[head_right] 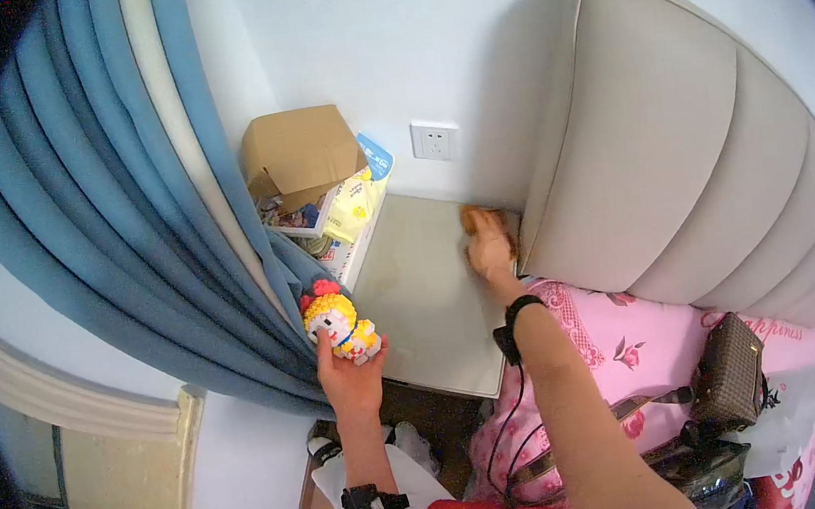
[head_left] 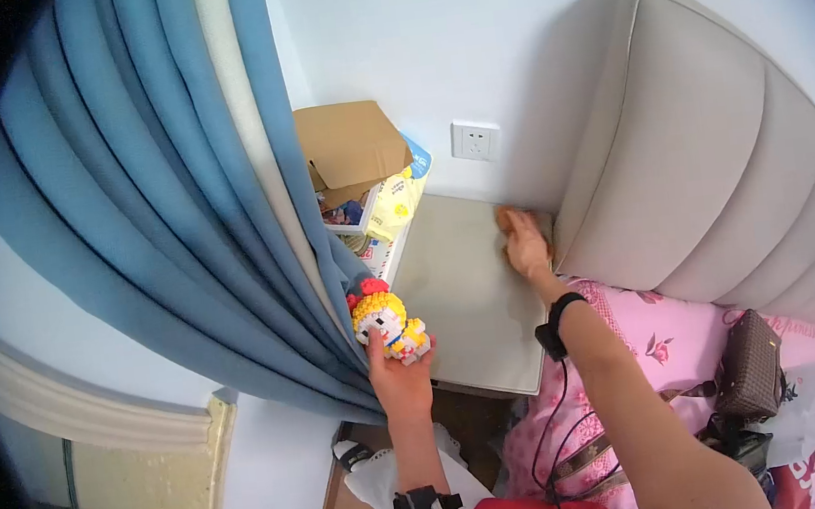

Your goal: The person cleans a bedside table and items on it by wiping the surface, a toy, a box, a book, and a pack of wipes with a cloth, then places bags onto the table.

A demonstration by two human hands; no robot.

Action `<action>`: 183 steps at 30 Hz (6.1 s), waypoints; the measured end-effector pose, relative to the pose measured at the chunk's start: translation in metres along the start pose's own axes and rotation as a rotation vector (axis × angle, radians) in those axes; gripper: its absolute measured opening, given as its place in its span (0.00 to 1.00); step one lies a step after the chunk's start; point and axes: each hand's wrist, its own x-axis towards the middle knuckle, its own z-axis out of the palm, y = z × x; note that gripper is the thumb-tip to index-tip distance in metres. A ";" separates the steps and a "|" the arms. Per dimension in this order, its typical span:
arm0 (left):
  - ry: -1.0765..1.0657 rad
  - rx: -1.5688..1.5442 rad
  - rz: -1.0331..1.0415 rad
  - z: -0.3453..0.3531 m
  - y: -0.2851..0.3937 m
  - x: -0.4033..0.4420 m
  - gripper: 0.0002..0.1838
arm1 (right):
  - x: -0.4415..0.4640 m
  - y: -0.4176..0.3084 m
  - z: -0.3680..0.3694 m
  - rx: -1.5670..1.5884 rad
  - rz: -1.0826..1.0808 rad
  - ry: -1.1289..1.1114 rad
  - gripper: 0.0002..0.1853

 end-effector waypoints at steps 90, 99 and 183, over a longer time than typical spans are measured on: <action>-0.016 0.016 -0.098 -0.010 -0.003 0.000 0.24 | -0.158 -0.117 -0.100 0.151 -0.600 -0.608 0.30; -0.001 0.055 -0.068 -0.019 0.005 -0.007 0.24 | -0.058 -0.018 -0.052 -0.169 -0.143 -0.233 0.35; 0.035 -0.007 -0.085 -0.020 0.002 -0.002 0.25 | -0.147 -0.142 -0.037 0.617 -0.417 -0.624 0.23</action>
